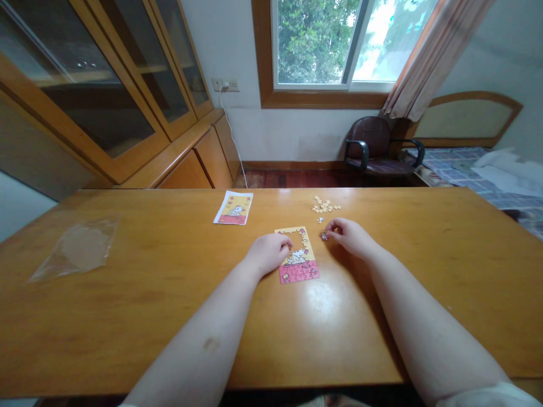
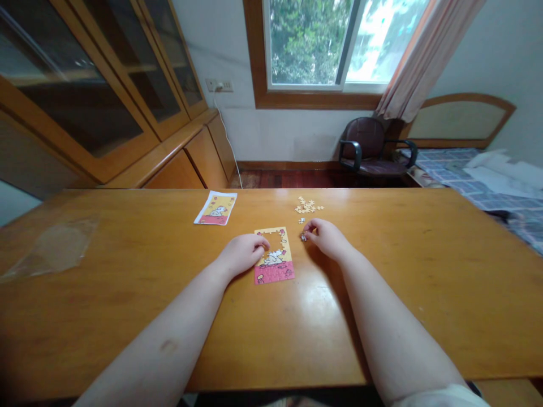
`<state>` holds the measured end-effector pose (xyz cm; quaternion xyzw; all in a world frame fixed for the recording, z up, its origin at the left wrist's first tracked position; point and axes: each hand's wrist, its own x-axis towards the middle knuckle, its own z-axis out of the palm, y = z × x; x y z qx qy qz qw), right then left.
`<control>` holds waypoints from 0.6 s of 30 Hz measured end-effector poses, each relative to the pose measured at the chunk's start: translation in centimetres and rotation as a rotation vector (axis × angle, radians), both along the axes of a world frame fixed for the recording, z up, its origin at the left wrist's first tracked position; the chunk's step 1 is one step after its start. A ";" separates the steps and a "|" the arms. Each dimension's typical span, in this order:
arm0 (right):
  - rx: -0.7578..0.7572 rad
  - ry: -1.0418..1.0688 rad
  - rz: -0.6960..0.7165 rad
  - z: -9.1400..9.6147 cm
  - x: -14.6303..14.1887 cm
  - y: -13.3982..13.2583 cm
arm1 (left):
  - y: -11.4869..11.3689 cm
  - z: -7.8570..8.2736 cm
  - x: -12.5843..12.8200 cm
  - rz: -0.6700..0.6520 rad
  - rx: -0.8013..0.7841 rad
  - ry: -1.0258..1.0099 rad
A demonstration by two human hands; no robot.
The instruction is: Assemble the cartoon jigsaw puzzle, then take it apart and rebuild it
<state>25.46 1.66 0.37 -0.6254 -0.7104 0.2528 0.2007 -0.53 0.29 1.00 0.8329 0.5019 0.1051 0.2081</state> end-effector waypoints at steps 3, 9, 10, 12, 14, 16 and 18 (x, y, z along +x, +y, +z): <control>-0.067 0.119 0.164 0.2 -0.9 -0.7 | 0.1 -0.2 -0.1 0.054 0.008 -0.017; -0.232 0.193 0.470 0.4 -4.2 -2.7 | 0.2 -0.1 -0.1 0.093 0.003 -0.001; -0.233 0.174 0.483 0.4 -4.7 -2.8 | 0.2 -0.1 -0.1 0.090 0.002 0.000; -0.177 0.127 0.468 0.3 -5.3 -2.9 | 0.2 0.0 -0.1 0.086 0.003 0.004; -0.075 0.084 0.426 0.2 -5.4 -2.8 | 0.2 0.1 -0.1 0.082 0.002 0.009; 0.011 0.053 0.395 0.1 -5.1 -2.6 | 0.0 0.4 -0.1 0.061 -0.002 0.015; 0.057 0.023 0.396 -0.1 -4.8 -2.3 | -0.4 0.7 0.1 0.010 -0.011 0.026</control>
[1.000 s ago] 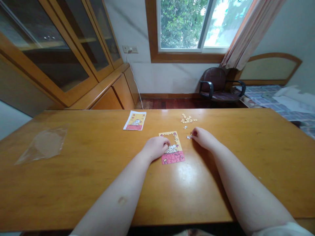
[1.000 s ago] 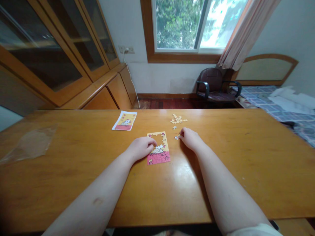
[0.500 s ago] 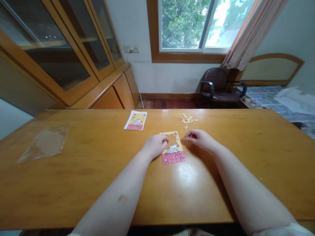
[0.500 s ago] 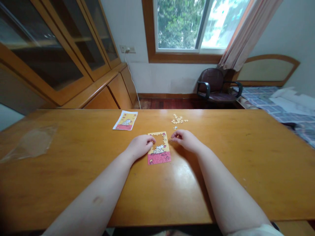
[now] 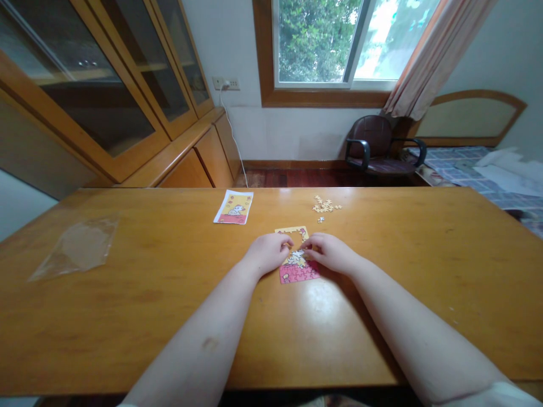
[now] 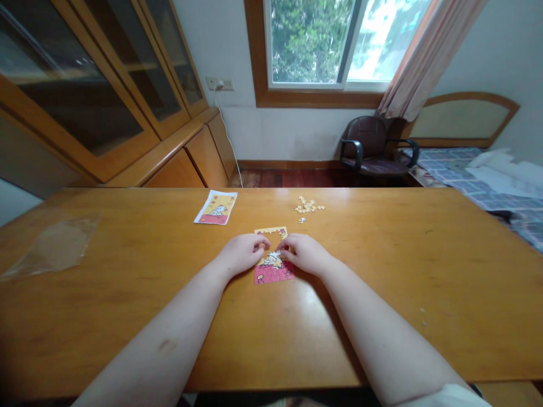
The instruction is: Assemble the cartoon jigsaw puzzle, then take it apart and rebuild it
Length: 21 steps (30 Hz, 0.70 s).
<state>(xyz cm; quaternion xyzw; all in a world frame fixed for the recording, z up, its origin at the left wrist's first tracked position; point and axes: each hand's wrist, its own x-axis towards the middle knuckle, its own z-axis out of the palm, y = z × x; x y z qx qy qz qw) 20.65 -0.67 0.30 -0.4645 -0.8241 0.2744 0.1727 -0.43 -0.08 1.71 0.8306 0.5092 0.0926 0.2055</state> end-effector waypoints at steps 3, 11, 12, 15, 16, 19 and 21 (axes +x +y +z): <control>0.069 -0.033 0.027 -0.4 0.4 0.3 | -0.7 0.3 0.4 -0.095 -0.020 0.023; 0.168 -0.015 -0.038 -1.3 0.3 1.1 | -1.1 -0.2 0.8 -0.243 -0.024 0.091; 0.172 -0.026 -0.017 -1.4 0.3 1.1 | -1.1 -0.2 0.8 -0.230 -0.020 0.103; 0.182 -0.057 0.041 -1.6 0.2 1.0 | -1.1 0.2 0.6 -0.174 -0.023 0.135; 0.184 -0.061 0.046 -1.6 0.2 1.0 | -1.1 0.3 0.5 -0.160 -0.025 0.145; 0.177 -0.054 0.047 -1.5 0.1 1.0 | -1.1 0.3 0.3 -0.121 -0.016 0.167; 0.170 -0.047 0.050 -1.4 0.1 1.0 | -1.1 0.1 0.3 -0.094 -0.009 0.172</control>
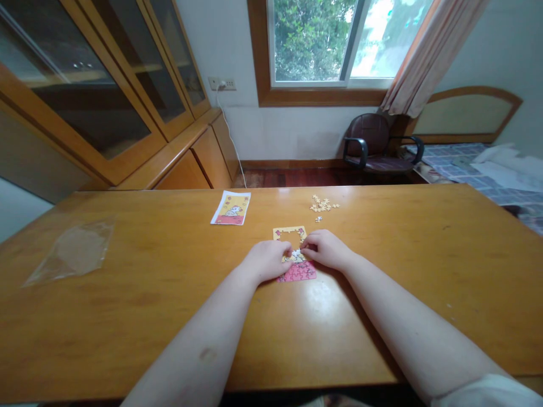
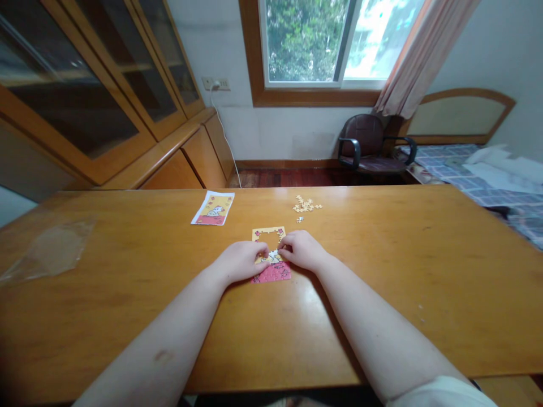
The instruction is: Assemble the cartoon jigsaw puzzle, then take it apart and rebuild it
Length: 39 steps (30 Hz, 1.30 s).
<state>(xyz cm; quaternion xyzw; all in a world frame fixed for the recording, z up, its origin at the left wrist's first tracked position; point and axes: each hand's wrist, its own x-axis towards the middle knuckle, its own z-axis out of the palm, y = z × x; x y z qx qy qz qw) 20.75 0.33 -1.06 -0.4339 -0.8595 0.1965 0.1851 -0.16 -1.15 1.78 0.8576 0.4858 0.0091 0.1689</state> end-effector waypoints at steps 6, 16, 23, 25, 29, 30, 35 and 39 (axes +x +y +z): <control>-0.003 0.005 0.000 0.3 -0.1 0.0 | 0.2 -0.2 -0.3 0.055 0.032 0.008; -0.005 0.012 0.001 0.3 0.0 0.0 | 0.5 -0.1 -0.4 0.123 0.028 0.000; 0.014 0.012 0.016 0.0 0.0 0.1 | 0.4 0.2 -0.5 0.111 0.023 0.010; 0.018 0.012 0.015 0.0 0.0 0.1 | 0.4 0.1 -0.5 0.110 0.012 0.021; 0.017 0.018 0.015 -0.1 0.0 0.1 | 0.5 -0.1 -0.4 0.116 0.003 0.022; 0.015 0.021 0.016 -0.1 0.0 0.1 | 0.6 -0.2 -0.4 0.119 0.005 0.019; 0.005 0.029 0.023 -0.3 0.1 0.1 | 0.7 -0.4 -0.4 0.134 0.008 0.009; 0.010 0.031 0.018 -0.3 0.0 0.2 | 0.7 -0.7 -0.4 0.141 0.022 0.003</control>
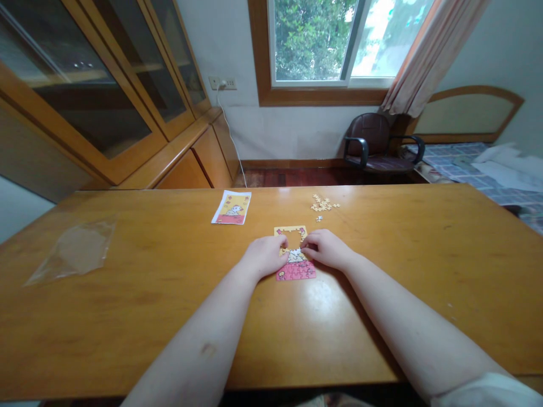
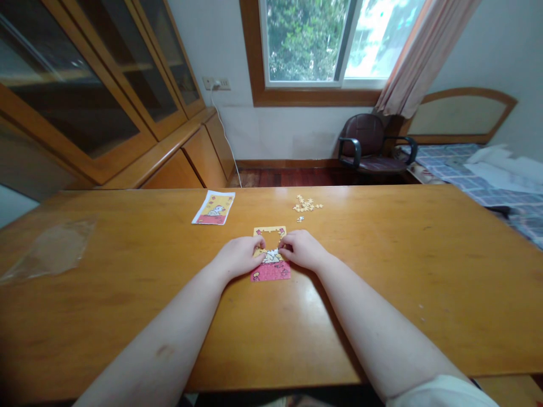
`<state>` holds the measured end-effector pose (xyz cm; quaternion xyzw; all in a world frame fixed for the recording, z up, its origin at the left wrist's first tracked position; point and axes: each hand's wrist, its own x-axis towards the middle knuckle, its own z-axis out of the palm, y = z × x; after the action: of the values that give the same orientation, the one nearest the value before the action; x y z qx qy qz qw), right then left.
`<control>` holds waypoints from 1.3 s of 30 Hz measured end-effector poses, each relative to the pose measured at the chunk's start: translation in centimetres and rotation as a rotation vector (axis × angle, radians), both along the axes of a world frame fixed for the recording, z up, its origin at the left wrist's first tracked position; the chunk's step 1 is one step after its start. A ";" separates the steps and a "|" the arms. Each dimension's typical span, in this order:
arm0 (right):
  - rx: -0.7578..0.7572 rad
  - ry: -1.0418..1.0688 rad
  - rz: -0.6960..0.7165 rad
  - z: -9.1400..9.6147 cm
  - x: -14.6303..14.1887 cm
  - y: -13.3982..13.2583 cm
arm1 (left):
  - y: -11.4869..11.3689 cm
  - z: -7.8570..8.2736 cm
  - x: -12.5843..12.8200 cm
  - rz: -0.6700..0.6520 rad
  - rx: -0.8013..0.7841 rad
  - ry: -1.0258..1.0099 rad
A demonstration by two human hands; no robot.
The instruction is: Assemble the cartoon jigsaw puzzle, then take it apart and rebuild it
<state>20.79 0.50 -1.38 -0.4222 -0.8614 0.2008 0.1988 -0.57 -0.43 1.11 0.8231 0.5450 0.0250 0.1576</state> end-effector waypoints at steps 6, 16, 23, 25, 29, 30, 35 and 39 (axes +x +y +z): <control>-0.001 0.002 0.002 0.3 0.0 -0.1 | 0.1 -0.3 0.0 0.002 0.007 -0.011; 0.000 -0.002 0.001 0.2 0.0 0.0 | 0.0 0.2 0.3 0.026 -0.011 -0.004; -0.003 0.003 0.003 0.3 0.0 -0.1 | 0.1 0.0 0.3 0.033 -0.015 -0.002; -0.002 0.003 0.000 0.3 0.0 -0.1 | 0.1 0.0 0.3 0.039 -0.025 0.000; -0.004 0.000 0.004 0.2 0.0 -0.1 | 0.0 0.2 0.3 0.045 -0.035 -0.006; -0.004 0.001 0.006 0.2 0.1 0.0 | 0.0 0.2 0.3 0.043 -0.035 -0.010; -0.004 0.000 0.001 0.3 0.0 -0.1 | 0.0 0.3 0.4 0.052 -0.041 -0.014; -0.001 -0.001 0.002 0.4 0.0 -0.1 | 0.0 0.4 0.2 0.044 -0.043 -0.022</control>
<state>20.79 0.40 -0.98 -0.4216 -0.8617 0.2014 0.1980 -0.34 -0.40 1.52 0.8070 0.5616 0.0260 0.1808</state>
